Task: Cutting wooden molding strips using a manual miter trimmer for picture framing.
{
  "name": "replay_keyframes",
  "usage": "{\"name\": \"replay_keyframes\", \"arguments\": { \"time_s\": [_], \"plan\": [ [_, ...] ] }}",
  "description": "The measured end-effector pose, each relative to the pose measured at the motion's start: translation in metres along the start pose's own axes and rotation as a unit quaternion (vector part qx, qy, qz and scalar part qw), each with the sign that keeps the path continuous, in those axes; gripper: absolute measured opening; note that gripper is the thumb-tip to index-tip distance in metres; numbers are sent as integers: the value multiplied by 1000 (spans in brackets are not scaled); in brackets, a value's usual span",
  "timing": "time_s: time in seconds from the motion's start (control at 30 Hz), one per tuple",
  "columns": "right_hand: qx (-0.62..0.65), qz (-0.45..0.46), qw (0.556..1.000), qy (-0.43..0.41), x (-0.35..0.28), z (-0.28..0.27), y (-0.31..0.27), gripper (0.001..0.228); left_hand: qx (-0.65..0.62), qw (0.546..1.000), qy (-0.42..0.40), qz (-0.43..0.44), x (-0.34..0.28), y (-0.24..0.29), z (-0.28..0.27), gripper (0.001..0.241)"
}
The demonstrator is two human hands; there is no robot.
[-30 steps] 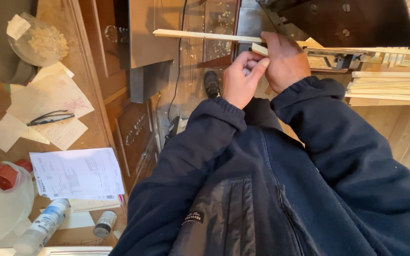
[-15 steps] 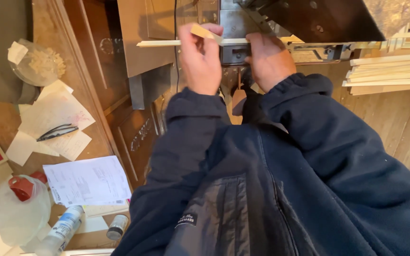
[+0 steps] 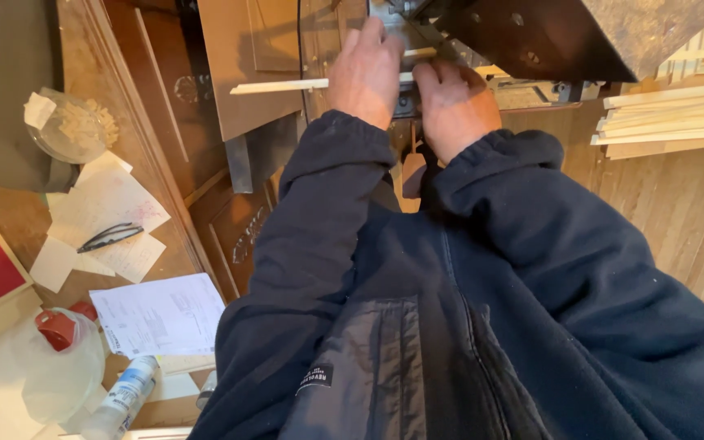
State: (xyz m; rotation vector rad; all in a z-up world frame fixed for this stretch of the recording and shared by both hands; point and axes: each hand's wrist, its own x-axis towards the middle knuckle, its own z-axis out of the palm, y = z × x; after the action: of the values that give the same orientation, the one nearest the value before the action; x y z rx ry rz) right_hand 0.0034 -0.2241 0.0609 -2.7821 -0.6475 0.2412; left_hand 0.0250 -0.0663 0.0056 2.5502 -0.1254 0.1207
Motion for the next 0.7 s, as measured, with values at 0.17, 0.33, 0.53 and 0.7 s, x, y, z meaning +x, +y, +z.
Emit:
{"name": "replay_keyframes", "arguments": {
  "time_s": [0.17, 0.33, 0.53, 0.7],
  "plan": [
    [-96, -6, 993, 61, -3, 18, 0, 29, 6, 999, -31, 14, 7, 0, 13, 16],
    [-99, 38, 994, 12, 1, 15, -4, 32, -8, 996, -85, -3, 18, -3, 11, 16],
    [-148, 40, 988, 24, 0, 15, -9, 35, -82, 982, -167, -24, 24, -19, -3, 13],
    [-131, 44, 990, 21, -1, 7, -15, 30, -166, 962, -214, -28, 28, -26, -22, 16]
  ]
}}
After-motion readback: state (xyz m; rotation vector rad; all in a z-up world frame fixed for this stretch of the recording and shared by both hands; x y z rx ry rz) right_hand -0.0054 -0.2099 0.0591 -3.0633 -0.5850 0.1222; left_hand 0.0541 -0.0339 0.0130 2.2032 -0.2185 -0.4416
